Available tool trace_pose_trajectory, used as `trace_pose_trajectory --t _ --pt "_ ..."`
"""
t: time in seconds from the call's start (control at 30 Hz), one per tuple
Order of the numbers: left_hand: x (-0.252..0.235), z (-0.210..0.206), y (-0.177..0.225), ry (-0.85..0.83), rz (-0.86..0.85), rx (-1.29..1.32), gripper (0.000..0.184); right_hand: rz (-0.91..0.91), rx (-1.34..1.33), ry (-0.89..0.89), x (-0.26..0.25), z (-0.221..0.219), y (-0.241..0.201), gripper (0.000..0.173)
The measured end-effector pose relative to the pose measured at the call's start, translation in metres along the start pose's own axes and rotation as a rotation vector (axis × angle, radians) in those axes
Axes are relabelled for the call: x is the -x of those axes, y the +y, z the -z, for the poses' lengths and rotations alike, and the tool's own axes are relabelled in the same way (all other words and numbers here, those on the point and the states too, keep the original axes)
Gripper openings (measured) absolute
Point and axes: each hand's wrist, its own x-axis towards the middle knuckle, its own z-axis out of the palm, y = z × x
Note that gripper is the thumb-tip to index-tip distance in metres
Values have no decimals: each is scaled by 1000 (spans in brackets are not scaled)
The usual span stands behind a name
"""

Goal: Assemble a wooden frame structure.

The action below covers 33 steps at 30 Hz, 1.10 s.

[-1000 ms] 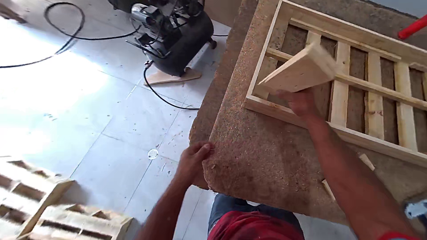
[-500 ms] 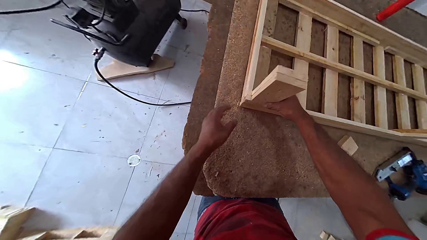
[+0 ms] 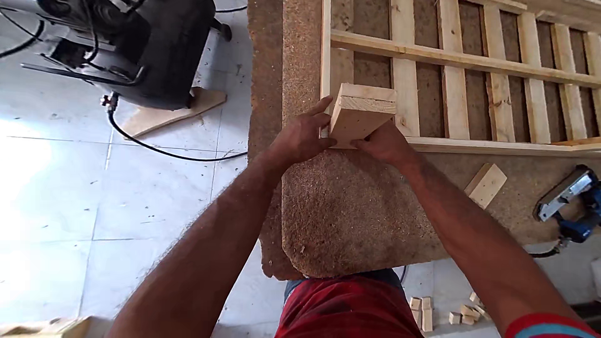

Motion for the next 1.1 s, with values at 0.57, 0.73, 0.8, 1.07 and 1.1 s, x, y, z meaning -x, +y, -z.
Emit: trace_pose_trajectory --t 0.57,0.73,0.8,1.07,1.1 --pt "12 -8 19 26 72 -140 40 -154 -12 9 9 -3 -19 45" --pt "10 -15 7 60 30 -194 39 -157 272 219 50 -1 -4 74" --pt "21 -21 9 114 108 -131 42 -341 231 420 98 11 26 77" --pt "179 -92 39 227 501 54 48 -1320 -8 468 290 38 221 113" --pt "202 -108 45 221 543 72 43 -1284 -85 458 293 39 225 107"
